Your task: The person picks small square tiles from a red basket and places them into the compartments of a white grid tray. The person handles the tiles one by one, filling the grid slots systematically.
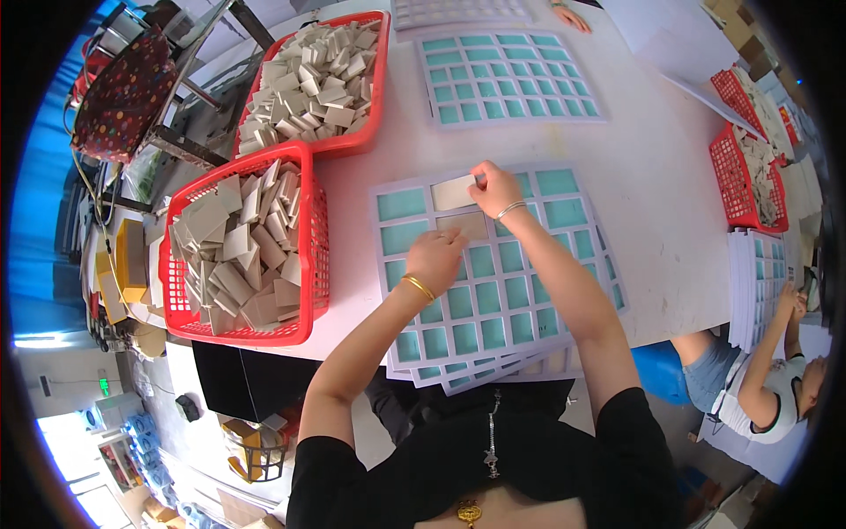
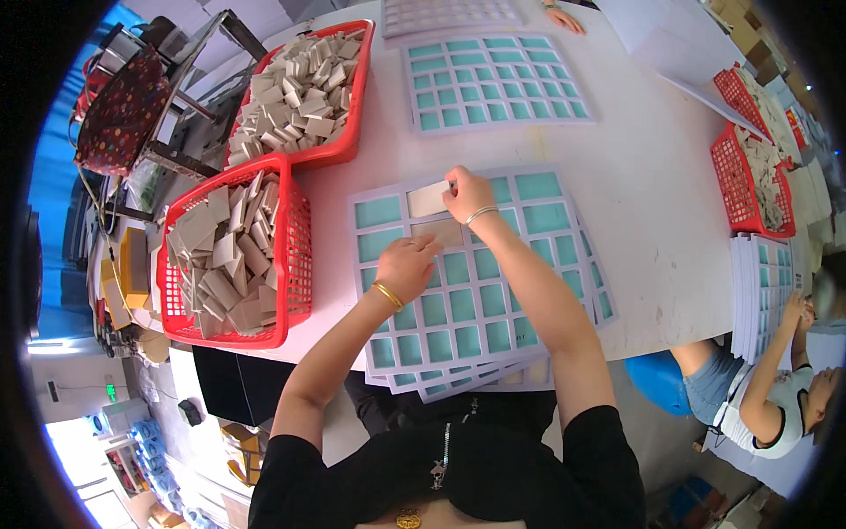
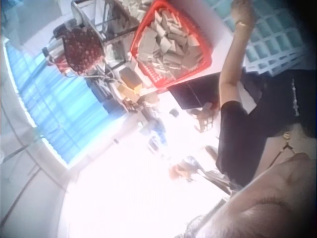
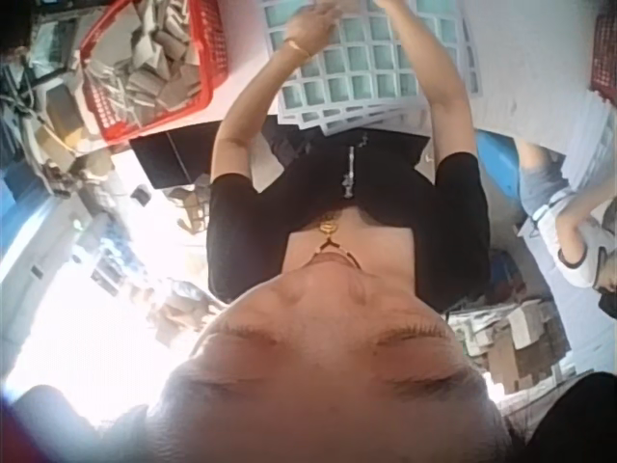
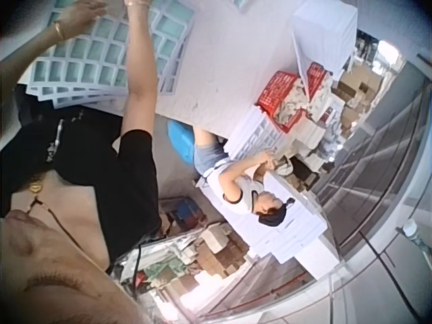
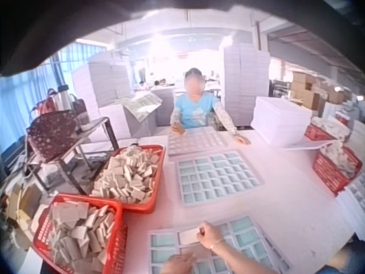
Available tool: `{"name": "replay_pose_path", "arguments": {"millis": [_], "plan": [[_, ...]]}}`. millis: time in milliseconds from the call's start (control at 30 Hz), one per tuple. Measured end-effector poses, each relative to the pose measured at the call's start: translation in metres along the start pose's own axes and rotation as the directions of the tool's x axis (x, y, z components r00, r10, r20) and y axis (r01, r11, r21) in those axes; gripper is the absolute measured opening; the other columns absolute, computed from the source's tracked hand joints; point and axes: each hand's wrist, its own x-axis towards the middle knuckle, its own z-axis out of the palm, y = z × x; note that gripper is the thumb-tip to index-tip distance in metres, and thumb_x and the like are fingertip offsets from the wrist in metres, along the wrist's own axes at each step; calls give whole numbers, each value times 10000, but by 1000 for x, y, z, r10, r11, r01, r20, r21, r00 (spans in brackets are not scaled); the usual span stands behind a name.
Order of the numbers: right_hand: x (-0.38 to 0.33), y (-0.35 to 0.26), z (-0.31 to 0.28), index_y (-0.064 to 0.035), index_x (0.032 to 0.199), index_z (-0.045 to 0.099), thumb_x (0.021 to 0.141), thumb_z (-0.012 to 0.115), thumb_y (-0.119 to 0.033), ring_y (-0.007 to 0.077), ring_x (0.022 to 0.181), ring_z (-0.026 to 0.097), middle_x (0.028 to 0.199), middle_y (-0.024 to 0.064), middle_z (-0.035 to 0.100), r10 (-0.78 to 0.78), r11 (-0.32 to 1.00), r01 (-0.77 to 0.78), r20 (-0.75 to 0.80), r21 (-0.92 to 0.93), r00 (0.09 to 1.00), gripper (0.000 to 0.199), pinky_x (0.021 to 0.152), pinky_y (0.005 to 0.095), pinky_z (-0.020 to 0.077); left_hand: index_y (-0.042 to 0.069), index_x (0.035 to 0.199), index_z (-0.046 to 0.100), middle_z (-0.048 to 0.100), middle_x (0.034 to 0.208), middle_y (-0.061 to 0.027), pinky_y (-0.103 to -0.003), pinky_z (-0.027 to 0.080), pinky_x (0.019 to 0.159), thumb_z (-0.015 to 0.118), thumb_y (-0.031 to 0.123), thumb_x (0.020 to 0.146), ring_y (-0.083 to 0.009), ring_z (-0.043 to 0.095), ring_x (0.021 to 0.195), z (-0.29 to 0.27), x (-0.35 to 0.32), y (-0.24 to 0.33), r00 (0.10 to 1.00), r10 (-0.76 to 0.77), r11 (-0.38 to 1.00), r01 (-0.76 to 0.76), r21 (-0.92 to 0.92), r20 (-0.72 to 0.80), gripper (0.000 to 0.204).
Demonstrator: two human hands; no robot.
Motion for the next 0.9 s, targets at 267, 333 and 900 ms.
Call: {"name": "replay_pose_path", "arguments": {"millis": [267,333,900], "plan": [[-18,-14,13,-120,829,649,705,703,-174,239,943,562,974,65,595,-311,758,338,146,-558,939,145,759,396,463,124,1178,568,575,1245,-100,-403,466,885,630,103,770,-280,590,1030,-17,8,5,974,13,996,-33,86,225,413],[-21,-28,13,-143,831,669,714,678,-166,220,972,551,980,50,597,-262,691,362,249,-625,932,120,795,387,436,149,1204,557,604,1198,-92,-401,476,856,604,108,786,-282,607,993,-22,14,2,962,52,991,-82,103,267,423],[-23,-50,18,-132,916,707,805,577,-150,202,1046,540,1035,40,605,-41,613,271,313,-743,949,172,871,390,403,225,1306,463,350,1442,-64,-447,427,1002,743,99,670,-290,396,1285,-155,149,-215,971,-228,716,123,687,64,706]]}}
